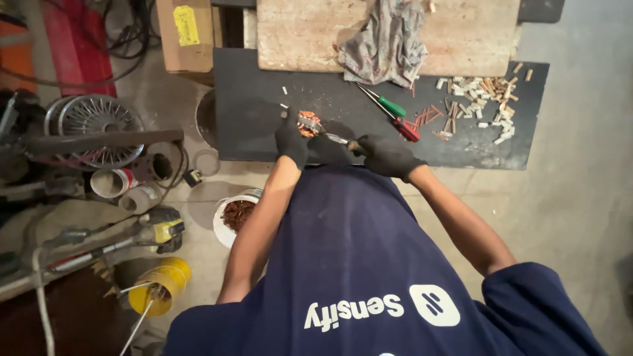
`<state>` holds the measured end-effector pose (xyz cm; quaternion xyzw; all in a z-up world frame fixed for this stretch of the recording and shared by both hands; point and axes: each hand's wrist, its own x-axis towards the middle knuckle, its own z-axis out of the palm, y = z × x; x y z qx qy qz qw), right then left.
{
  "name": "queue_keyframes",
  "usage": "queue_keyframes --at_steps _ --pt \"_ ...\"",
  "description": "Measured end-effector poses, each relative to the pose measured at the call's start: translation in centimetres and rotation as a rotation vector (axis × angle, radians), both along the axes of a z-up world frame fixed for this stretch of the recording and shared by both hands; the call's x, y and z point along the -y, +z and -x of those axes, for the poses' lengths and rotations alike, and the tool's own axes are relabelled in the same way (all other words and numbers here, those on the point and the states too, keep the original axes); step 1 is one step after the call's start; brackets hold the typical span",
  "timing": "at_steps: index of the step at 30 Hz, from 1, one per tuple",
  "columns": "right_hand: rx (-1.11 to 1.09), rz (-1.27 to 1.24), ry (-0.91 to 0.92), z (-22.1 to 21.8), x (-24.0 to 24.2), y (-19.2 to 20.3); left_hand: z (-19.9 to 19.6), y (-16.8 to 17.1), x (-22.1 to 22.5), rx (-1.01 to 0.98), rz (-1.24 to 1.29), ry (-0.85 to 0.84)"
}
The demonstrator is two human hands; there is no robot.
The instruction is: Disassembling an electric motor stator by removing copper windings and insulation using a screwdriver and pliers
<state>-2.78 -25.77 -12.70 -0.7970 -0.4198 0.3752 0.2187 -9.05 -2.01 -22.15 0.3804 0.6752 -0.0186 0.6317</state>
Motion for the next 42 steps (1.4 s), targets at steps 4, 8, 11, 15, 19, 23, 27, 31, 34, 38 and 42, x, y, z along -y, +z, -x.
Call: queue_keyframes --at_steps 4,8,11,15,19,23,27,31,34,38,42 --pt "0.086 0.021 -0.045 0.5 0.9 -4.6 -1.4 -2.3 1.1 0.03 -0.005 -0.093" --pt "-0.12 -0.037 -0.132 -0.2 1.8 -5.1 -1.1 -9.1 2.6 0.258 0.106 0.196" --pt "-0.215 0.037 -0.222 -0.2 2.2 -5.2 -1.0 -7.8 3.5 0.326 0.115 0.179" --pt "-0.363 -0.019 -0.357 0.2 2.4 -3.0 1.3 -14.3 2.7 0.443 -0.078 -0.008" --pt "-0.35 0.085 -0.375 0.5 2.9 -4.8 3.9 -0.1 1.5 0.434 -0.416 -0.362" --pt "-0.593 -0.258 -0.452 0.9 4.3 -6.6 3.7 5.7 0.5 0.337 -1.174 -1.021" --pt "-0.709 -0.42 -0.473 1.1 6.5 -13.3 4.3 -0.2 0.8 0.324 -1.392 -1.353" --pt "-0.685 -0.436 -0.459 1.7 5.6 -11.9 2.5 4.8 0.5 0.282 -1.164 -1.462" --pt "-0.504 -0.225 -0.423 1.4 5.6 -10.7 0.4 7.5 -0.1 0.151 -1.14 -1.506" --pt "-0.397 -0.192 -0.445 1.4 4.9 -7.7 -1.0 6.4 -0.3 -0.022 -1.116 -1.587" --pt "-0.207 -0.158 -0.39 0.6 3.8 -7.6 -1.1 9.2 -1.2 0.056 -0.996 -1.645"
